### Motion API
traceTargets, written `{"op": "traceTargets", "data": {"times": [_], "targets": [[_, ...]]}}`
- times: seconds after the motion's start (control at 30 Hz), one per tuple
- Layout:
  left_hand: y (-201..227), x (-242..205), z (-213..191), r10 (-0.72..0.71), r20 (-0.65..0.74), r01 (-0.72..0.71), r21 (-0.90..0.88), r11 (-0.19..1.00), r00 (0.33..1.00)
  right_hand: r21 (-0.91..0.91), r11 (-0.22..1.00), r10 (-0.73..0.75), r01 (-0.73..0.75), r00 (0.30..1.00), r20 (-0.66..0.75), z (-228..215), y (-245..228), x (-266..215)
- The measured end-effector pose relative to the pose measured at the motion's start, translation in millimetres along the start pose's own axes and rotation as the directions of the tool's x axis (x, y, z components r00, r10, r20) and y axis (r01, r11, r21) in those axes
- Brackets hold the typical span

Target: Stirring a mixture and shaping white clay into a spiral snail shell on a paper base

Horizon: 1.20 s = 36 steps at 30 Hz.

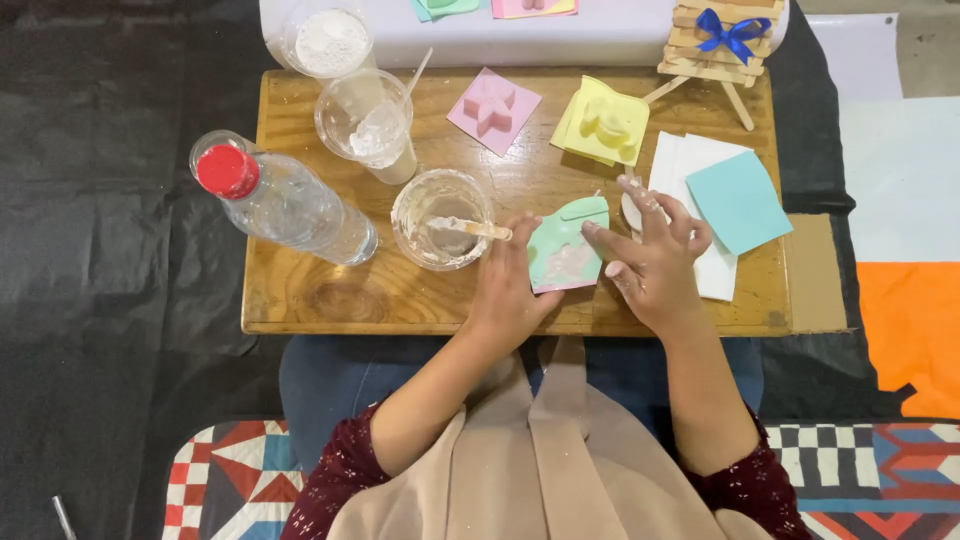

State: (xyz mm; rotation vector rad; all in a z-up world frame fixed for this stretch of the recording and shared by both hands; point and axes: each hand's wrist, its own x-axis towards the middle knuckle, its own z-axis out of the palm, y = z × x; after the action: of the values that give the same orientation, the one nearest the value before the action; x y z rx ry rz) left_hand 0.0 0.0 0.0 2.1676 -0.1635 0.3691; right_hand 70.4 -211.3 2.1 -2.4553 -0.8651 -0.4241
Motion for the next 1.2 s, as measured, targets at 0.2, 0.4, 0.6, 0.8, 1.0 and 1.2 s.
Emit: {"op": "traceTargets", "data": {"times": [0.2, 0.4, 0.6, 0.8, 1.0, 1.2], "targets": [[1, -3, -2, -0.002, 0.005, 0.002, 0.007, 1.0, 1.0, 0.027, 1.0, -0.006, 0.006, 1.0, 0.01, 14, -5, -17], [6, -2, -3, -0.041, 0.004, 0.041, -0.005, 0.999, 0.999, 0.052, 0.995, -0.086, 0.085, 0.996, 0.021, 12, -14, -23], [8, -1, -3, -0.076, -0.001, 0.076, 0.003, 0.997, 0.997, -0.011, 0.989, -0.149, 0.15, 0.987, 0.062, 20, -22, -26], [0, -5, 1, -0.064, -0.04, 0.062, -0.067, 0.996, 0.997, 0.182, 0.97, -0.17, 0.162, 0.985, 0.03, 11, -39, -18], [-15, -11, 9, -0.025, -0.078, 0.017, -0.106, 0.994, 0.997, 0.218, 0.962, -0.178, 0.164, 0.983, 0.044, 11, -51, -15], [-11, -10, 7, -0.016, -0.08, 0.006, -0.119, 0.993, 0.997, 0.189, 0.976, -0.105, 0.106, 0.994, -0.015, 1, -39, -16]]}}
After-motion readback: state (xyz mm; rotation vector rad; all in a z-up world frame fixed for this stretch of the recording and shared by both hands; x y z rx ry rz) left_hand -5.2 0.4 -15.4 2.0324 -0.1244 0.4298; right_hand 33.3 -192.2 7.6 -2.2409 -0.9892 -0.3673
